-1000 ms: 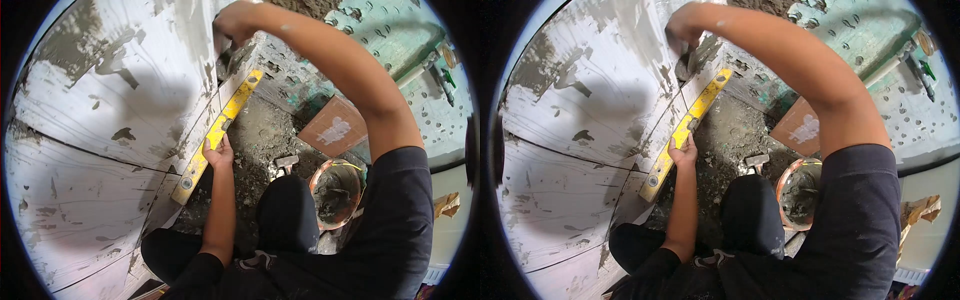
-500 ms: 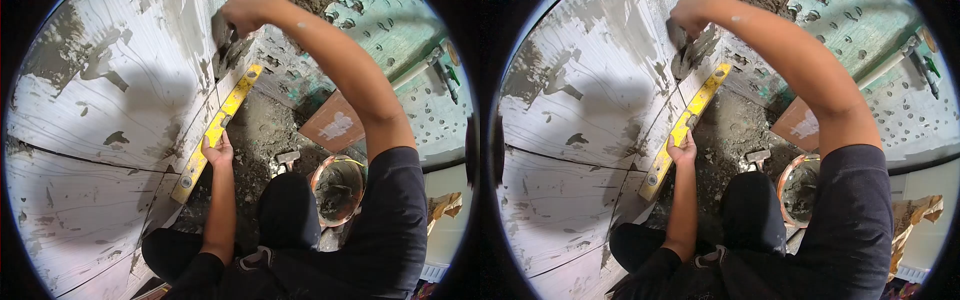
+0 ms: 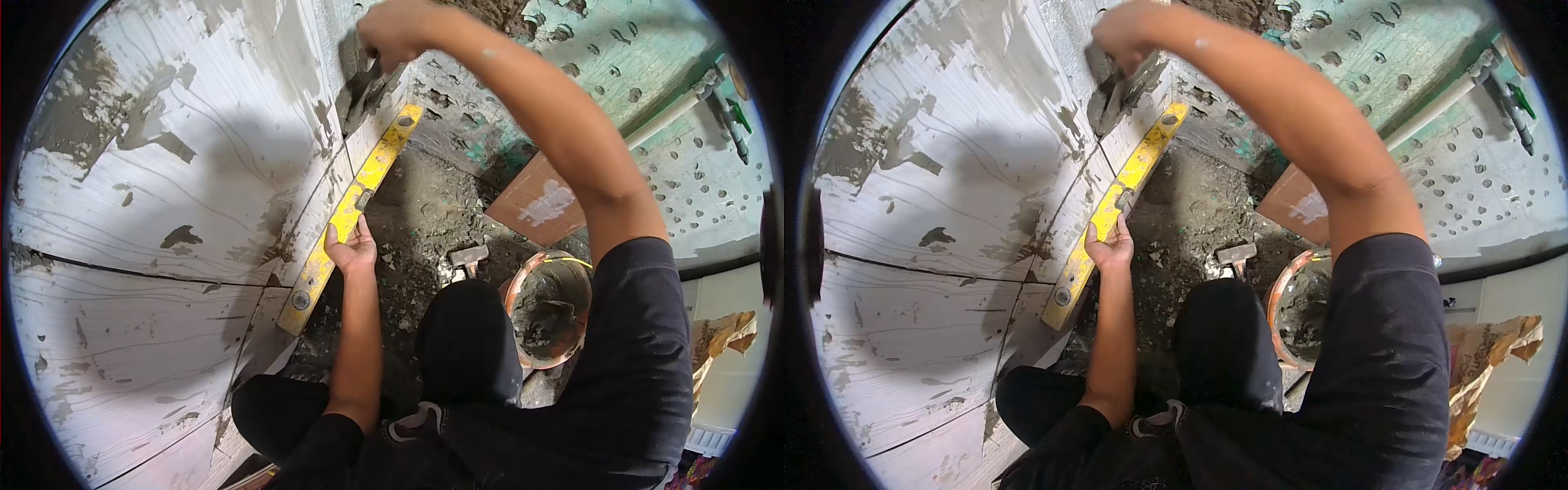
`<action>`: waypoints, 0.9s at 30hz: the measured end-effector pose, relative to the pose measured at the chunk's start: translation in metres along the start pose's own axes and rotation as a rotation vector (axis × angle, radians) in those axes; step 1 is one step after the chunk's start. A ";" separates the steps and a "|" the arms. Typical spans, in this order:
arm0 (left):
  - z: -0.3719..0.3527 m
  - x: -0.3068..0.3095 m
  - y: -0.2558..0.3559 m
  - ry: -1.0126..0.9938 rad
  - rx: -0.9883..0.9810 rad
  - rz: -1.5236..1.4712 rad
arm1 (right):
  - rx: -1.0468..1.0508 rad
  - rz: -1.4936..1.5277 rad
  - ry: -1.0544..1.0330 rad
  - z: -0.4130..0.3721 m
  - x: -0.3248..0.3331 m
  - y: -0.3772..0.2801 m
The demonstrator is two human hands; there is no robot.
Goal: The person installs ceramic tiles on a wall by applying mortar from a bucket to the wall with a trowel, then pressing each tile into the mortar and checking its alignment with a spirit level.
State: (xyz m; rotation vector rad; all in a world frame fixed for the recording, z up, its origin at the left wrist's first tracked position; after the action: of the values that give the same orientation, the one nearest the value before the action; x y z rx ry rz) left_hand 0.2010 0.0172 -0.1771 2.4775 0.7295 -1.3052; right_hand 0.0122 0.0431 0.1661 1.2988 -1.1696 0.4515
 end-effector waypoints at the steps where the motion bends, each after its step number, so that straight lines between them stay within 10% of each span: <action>1: 0.000 0.000 -0.001 0.011 -0.003 -0.008 | -0.020 0.143 0.072 -0.006 -0.004 -0.005; 27: 0.004 0.003 0.001 0.007 -0.001 0.001 | -0.180 0.147 0.203 -0.034 -0.016 0.002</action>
State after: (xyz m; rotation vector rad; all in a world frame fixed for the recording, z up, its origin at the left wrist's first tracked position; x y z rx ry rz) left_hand 0.2006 0.0155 -0.1818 2.4830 0.7306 -1.2962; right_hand 0.0180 0.0796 0.1583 0.9925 -1.1108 0.5591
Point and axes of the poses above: each hand's wrist, its own z-axis towards the middle knuckle, its own x-axis out of the back of the hand, y = z × x, the point moved 5 cm from there along z, towards the middle knuckle, and after that the axes turned 3 degrees about -z, right-handed, at the moved point
